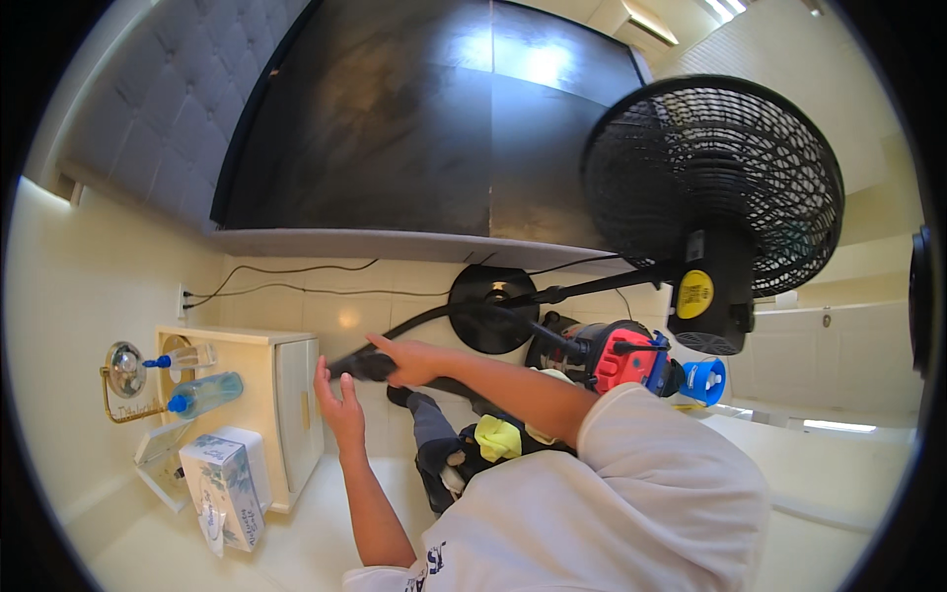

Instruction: The person assembles a bed frame by removing a large dark panel, placing it aside, and then installing a drawer unit into the footboard. The person also moves a fan and uses a vacuum cleaner during the process.

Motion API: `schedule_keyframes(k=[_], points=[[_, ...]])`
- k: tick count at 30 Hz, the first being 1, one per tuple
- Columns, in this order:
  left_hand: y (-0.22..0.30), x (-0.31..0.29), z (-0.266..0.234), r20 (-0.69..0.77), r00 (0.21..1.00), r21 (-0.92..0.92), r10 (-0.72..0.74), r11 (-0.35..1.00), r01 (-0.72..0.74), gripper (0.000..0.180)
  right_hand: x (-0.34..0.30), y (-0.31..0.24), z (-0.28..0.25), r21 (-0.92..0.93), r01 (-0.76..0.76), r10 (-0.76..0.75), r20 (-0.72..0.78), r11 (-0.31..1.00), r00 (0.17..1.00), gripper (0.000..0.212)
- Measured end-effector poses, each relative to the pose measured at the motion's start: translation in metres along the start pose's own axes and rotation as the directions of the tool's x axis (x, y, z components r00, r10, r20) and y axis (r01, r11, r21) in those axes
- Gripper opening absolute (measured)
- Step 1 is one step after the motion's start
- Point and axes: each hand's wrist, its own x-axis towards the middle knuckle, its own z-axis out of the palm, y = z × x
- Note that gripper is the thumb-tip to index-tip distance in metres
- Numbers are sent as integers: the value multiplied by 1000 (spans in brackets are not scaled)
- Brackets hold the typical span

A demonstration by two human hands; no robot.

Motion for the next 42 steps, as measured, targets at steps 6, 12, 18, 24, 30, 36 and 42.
schedule_keyframes(k=[6, 12, 18, 24, 30, 36, 42], points=[[82, 0, 76, 321, 876, 89, 359, 910, -405, 32, -163, 92, -58, -365, -36, 84, 117, 930, 990, 49], [134, -44, 193, 713, 468, -226, 522, 803, -551, 35, -328, 198, -13, -172, -523, 512, -109, 835, 852, 41], [134, -90, 301, 741, 342, -297, 578, 739, -605, 50, -433, 252, 38, -285, -612, 493, -392, 738, 777, 35], [102, -70, 357, 697, 335, -169, 634, 600, -782, 53, -455, 303, 31, -500, -596, 532, -283, 628, 798, 36], [119, -108, 390, 407, 623, 114, 669, 639, -761, 48, -449, 331, -6, -750, -430, 574, -82, 502, 815, 42], [148, -119, 397, 211, 887, 73, 410, 899, -432, 28, -430, 370, -8, -737, -369, 534, -12, 567, 845, 42], [140, -115, 407, 171, 929, -252, 328, 926, -281, 14, -448, 392, 4, -692, -370, 514, 1, 620, 858, 41]])
